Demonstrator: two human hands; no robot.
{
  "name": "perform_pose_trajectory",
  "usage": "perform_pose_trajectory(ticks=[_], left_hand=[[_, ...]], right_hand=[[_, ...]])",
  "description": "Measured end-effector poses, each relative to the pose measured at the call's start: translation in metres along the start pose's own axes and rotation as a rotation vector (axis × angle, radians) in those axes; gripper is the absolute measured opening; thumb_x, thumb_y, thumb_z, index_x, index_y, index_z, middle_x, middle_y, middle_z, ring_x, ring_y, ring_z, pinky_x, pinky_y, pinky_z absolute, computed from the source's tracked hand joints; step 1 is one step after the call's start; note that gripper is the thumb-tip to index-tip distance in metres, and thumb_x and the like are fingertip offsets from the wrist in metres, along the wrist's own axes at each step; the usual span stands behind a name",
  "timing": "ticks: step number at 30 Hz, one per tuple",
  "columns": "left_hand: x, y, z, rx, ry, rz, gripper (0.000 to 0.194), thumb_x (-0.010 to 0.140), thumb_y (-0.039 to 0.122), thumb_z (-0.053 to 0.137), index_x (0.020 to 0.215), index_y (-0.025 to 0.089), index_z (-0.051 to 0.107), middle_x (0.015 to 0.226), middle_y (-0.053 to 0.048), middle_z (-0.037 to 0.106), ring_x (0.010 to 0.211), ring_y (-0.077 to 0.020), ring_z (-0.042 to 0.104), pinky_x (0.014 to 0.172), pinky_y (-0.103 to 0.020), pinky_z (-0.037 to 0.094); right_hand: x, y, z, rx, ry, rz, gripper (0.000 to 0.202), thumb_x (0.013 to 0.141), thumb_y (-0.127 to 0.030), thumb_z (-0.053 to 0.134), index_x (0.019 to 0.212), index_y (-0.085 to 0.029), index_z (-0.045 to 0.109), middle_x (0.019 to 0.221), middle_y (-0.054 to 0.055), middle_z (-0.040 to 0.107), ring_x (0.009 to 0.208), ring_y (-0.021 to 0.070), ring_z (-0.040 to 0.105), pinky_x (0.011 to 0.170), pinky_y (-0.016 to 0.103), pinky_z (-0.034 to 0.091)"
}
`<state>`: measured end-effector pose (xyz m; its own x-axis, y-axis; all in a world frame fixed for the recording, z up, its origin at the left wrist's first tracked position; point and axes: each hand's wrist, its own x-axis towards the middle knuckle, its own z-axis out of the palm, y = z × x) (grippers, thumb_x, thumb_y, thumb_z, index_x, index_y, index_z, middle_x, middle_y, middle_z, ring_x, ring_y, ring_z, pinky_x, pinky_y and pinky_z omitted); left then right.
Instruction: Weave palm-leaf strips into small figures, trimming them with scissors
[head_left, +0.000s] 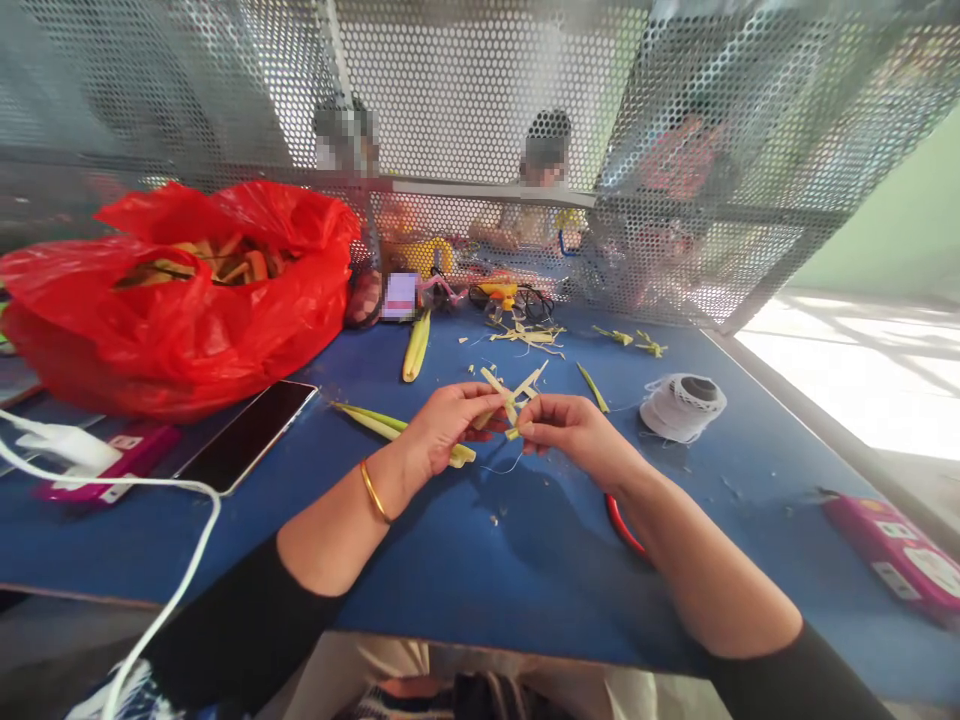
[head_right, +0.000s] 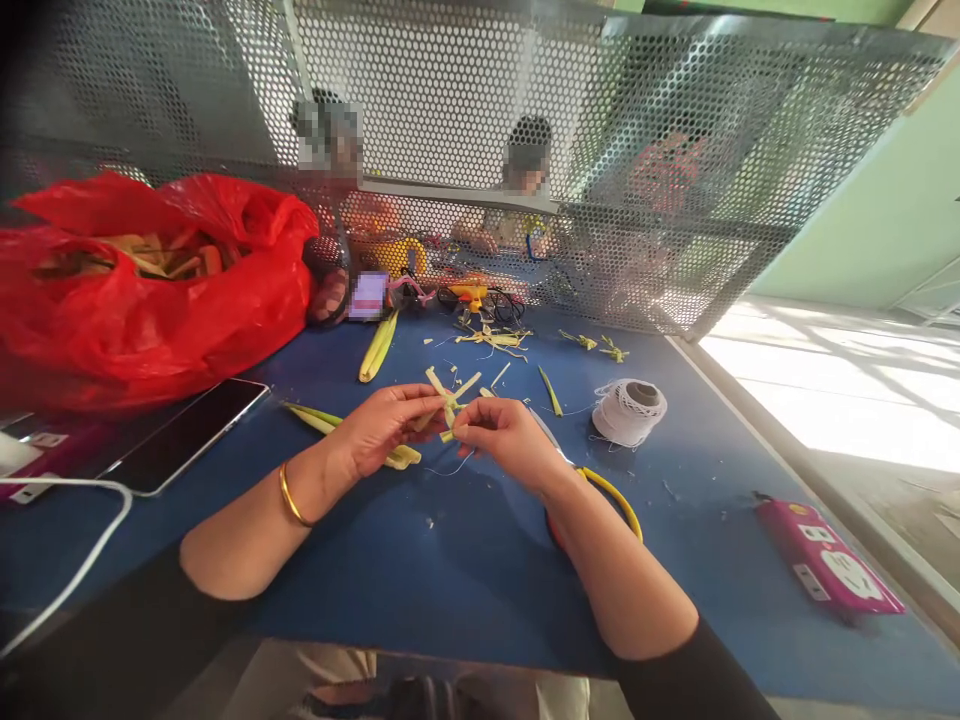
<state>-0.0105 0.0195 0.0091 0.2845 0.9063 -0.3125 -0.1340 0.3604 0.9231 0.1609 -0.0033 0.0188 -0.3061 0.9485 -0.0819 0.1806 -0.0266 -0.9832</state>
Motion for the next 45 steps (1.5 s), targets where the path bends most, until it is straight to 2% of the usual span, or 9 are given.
perform_pose_trajectory(ticks=[3,8,10,14,22,32,39,42,45], left_hand=[[0.0,0.0,0.002,0.009,0.05,0.036,0.016,0.065,0.028,0.078,0.075,0.018,0.07,0.064,0.0,0.069,0.064,-0.0125,0.066,0.067,-0.025,0.049],[0.0,-0.002,0.003,0.044,0.094,0.121,0.015,0.069,0.027,0.074,0.081,0.018,0.074,0.064,-0.001,0.07,0.061,-0.0127,0.066,0.06,-0.023,0.047],[0.0,-0.005,0.005,0.041,0.062,0.109,0.018,0.07,0.025,0.073,0.086,0.018,0.075,0.063,-0.001,0.07,0.061,-0.0127,0.066,0.059,-0.023,0.047],[-0.001,-0.008,0.007,0.036,-0.021,0.078,0.019,0.071,0.023,0.072,0.09,0.019,0.076,0.071,-0.002,0.073,0.066,-0.0137,0.069,0.063,-0.023,0.049],[-0.004,-0.008,0.009,0.096,-0.092,0.149,0.014,0.078,0.023,0.067,0.088,0.018,0.076,0.074,-0.004,0.074,0.071,-0.0156,0.07,0.071,-0.028,0.052],[-0.004,-0.01,0.013,0.125,-0.079,0.174,0.018,0.081,0.015,0.057,0.081,0.017,0.076,0.071,-0.003,0.073,0.07,-0.0157,0.07,0.072,-0.028,0.052],[-0.006,-0.011,0.014,0.128,-0.087,0.194,0.012,0.068,0.019,0.075,0.079,0.017,0.075,0.069,-0.001,0.072,0.07,-0.0168,0.069,0.074,-0.03,0.053],[-0.004,-0.012,0.014,0.107,-0.073,0.172,0.01,0.069,0.02,0.075,0.078,0.016,0.074,0.066,-0.001,0.071,0.066,-0.0151,0.067,0.073,-0.03,0.053],[-0.002,-0.012,0.012,0.071,-0.07,0.139,0.012,0.068,0.021,0.076,0.078,0.016,0.073,0.064,-0.001,0.069,0.063,-0.0138,0.066,0.073,-0.03,0.053]], right_hand=[[-0.001,0.001,0.001,-0.057,0.012,-0.034,0.021,0.065,-0.036,0.072,0.066,-0.019,0.06,0.059,-0.003,0.06,0.055,0.011,0.054,0.058,0.027,0.041],[-0.007,-0.002,0.003,-0.224,0.313,-0.329,0.012,0.073,-0.032,0.065,0.072,-0.02,0.063,0.071,-0.001,0.059,0.064,0.0123,0.05,0.061,0.028,0.04],[-0.007,-0.001,0.005,-0.251,0.362,-0.376,0.012,0.074,-0.031,0.064,0.071,-0.02,0.063,0.073,0.0,0.057,0.064,0.0123,0.049,0.061,0.028,0.039],[-0.002,0.006,0.006,-0.265,0.352,-0.309,0.015,0.073,-0.035,0.063,0.072,-0.02,0.064,0.069,-0.001,0.054,0.06,0.0118,0.047,0.058,0.028,0.036],[0.001,0.012,0.007,-0.294,0.426,-0.273,0.014,0.072,-0.033,0.063,0.068,-0.02,0.063,0.063,-0.002,0.056,0.059,0.0121,0.048,0.057,0.027,0.037],[0.002,0.013,0.01,-0.148,0.441,-0.137,0.019,0.066,-0.037,0.067,0.065,-0.02,0.06,0.058,-0.002,0.059,0.054,0.0116,0.049,0.054,0.027,0.04],[0.004,0.018,0.01,-0.091,0.424,-0.144,0.019,0.066,-0.035,0.068,0.063,-0.02,0.056,0.054,-0.004,0.055,0.051,0.0109,0.048,0.052,0.026,0.04],[0.005,0.019,0.01,-0.078,0.406,-0.14,0.023,0.067,-0.038,0.069,0.063,-0.02,0.055,0.054,-0.004,0.054,0.051,0.0111,0.049,0.051,0.026,0.041],[0.004,0.017,0.005,-0.183,0.371,-0.147,0.021,0.075,-0.039,0.062,0.068,-0.02,0.058,0.057,-0.003,0.055,0.052,0.0118,0.051,0.052,0.026,0.042]])
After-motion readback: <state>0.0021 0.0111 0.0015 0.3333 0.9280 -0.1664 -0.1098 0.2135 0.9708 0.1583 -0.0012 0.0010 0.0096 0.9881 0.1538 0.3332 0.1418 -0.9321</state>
